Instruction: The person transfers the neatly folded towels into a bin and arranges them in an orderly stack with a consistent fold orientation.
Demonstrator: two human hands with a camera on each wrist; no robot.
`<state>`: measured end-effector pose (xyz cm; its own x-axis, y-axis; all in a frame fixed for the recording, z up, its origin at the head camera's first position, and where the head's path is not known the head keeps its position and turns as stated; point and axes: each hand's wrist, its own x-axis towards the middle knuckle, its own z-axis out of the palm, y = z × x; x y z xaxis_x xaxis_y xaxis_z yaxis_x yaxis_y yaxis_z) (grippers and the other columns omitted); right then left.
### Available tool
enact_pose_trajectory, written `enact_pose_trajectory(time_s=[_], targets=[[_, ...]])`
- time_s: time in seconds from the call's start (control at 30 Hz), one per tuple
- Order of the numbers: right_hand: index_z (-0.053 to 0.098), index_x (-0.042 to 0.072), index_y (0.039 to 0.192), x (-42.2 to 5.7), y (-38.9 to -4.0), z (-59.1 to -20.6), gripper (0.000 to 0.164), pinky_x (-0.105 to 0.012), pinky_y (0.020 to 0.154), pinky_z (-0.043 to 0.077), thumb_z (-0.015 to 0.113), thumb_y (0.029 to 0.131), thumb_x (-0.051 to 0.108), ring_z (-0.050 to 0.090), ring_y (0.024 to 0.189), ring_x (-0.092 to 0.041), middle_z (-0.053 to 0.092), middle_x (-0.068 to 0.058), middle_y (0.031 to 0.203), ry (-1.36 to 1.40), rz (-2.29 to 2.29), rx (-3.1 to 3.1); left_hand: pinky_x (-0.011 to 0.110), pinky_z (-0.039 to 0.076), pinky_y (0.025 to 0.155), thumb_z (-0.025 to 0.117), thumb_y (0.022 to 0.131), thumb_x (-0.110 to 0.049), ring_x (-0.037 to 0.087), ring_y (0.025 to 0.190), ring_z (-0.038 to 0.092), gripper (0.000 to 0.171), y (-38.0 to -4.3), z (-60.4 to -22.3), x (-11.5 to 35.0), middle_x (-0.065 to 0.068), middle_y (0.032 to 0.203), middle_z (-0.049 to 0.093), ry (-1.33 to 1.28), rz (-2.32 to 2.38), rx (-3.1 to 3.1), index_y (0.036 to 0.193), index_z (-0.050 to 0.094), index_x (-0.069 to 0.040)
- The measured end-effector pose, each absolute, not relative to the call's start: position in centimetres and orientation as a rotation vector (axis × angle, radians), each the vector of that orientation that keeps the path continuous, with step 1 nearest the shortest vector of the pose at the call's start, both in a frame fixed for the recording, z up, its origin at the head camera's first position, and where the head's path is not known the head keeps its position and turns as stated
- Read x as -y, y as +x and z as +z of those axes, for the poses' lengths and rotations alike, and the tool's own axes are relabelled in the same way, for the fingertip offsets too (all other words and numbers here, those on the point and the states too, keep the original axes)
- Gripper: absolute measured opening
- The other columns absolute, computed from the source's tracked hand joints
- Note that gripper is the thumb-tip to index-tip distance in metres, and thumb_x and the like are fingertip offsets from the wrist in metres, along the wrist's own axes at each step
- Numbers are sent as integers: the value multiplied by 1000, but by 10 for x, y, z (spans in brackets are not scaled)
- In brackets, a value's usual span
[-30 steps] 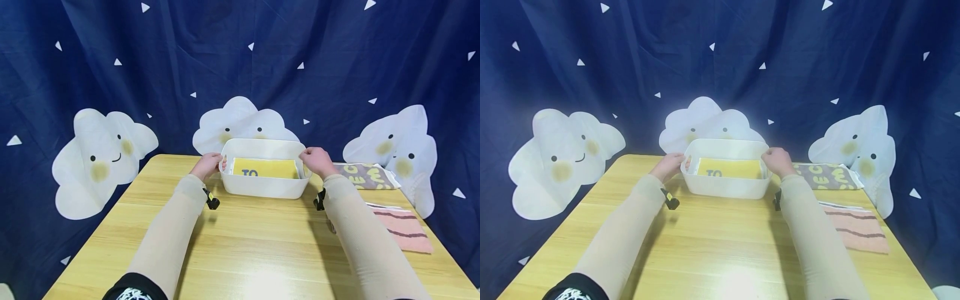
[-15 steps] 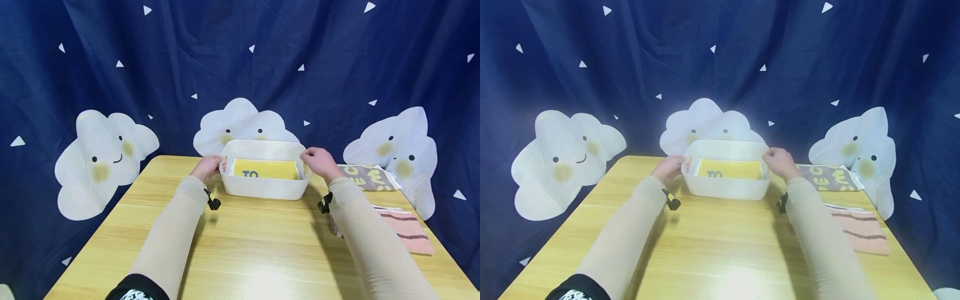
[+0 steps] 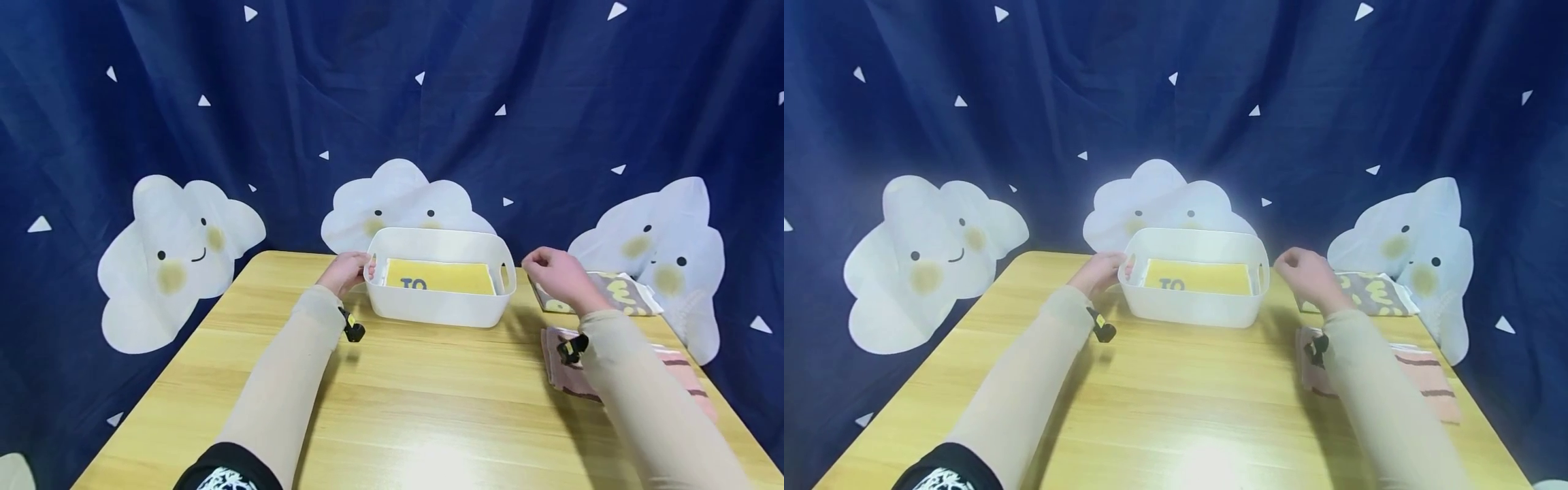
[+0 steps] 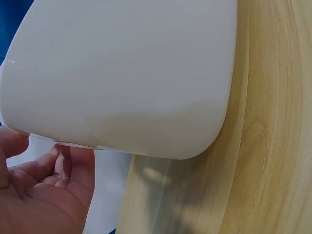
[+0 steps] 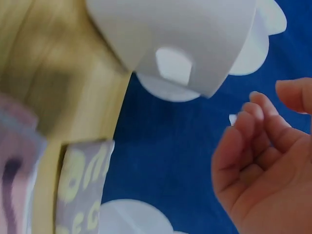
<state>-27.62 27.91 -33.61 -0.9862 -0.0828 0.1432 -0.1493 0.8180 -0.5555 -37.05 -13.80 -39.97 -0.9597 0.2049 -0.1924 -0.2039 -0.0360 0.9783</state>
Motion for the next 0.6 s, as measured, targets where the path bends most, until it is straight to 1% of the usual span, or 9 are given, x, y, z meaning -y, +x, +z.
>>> enact_pose_trajectory(time_s=[0.1, 0.2, 0.27, 0.4, 0.43, 0.5, 0.6], targets=[[65, 4, 113, -293, -268, -341, 33, -43, 81, 45, 53, 101, 33, 58, 94, -31, 66, -16, 109, 200, 820, 2939, 29, 46, 79, 41, 110, -14, 18, 80, 51, 37, -371, -401, 137, 22, 115, 52, -15, 2081, -1959, 133, 48, 14], [65, 3, 111, -304, -262, -348, 33, -42, 76, 46, 55, 101, 33, 59, 89, -29, 66, -15, 104, 248, 742, 2988, 31, 46, 82, 42, 110, -15, 19, 82, 51, 38, -370, -400, 138, 22, 116, 53, -25, 2068, -1986, 133, 49, 14], [66, 3, 108, -311, -257, -353, 31, -43, 74, 46, 56, 101, 31, 59, 85, -27, 67, -12, 98, 293, 699, 3012, 33, 45, 85, 42, 110, -15, 19, 83, 51, 38, -369, -399, 137, 21, 114, 53, -19, 2059, -2003, 133, 49, 14], [68, 3, 105, -325, -246, -364, 26, -45, 73, 48, 59, 101, 27, 62, 85, -26, 68, -9, 95, 378, 631, 3048, 37, 44, 90, 44, 110, -16, 18, 80, 53, 38, -368, -398, 136, 17, 105, 55, -15, 2050, -2023, 132, 51, 14], [67, 1, 107, -328, -243, -367, 27, -45, 72, 49, 60, 101, 27, 62, 84, -26, 68, -10, 94, 394, 620, 3065, 38, 43, 91, 44, 110, -16, 18, 80, 53, 38, -368, -398, 136, 17, 104, 55, -16, 2051, -2023, 132, 51, 14], [66, -2, 112, -333, -236, -373, 32, -47, 73, 50, 61, 100, 27, 63, 87, -29, 68, -13, 97, 412, 596, 3099, 40, 43, 93, 44, 110, -16, 17, 80, 54, 38, -369, -399, 137, 17, 104, 56, -21, 2046, -2032, 132, 52, 14], [62, -8, 121, -341, -225, -381, 43, -53, 76, 51, 64, 99, 29, 65, 93, -39, 67, -23, 104, 432, 554, 3153, 40, 44, 94, 44, 110, -17, 16, 80, 55, 38, -371, -400, 138, 17, 105, 57, -26, 2027, -2058, 132, 53, 13]])
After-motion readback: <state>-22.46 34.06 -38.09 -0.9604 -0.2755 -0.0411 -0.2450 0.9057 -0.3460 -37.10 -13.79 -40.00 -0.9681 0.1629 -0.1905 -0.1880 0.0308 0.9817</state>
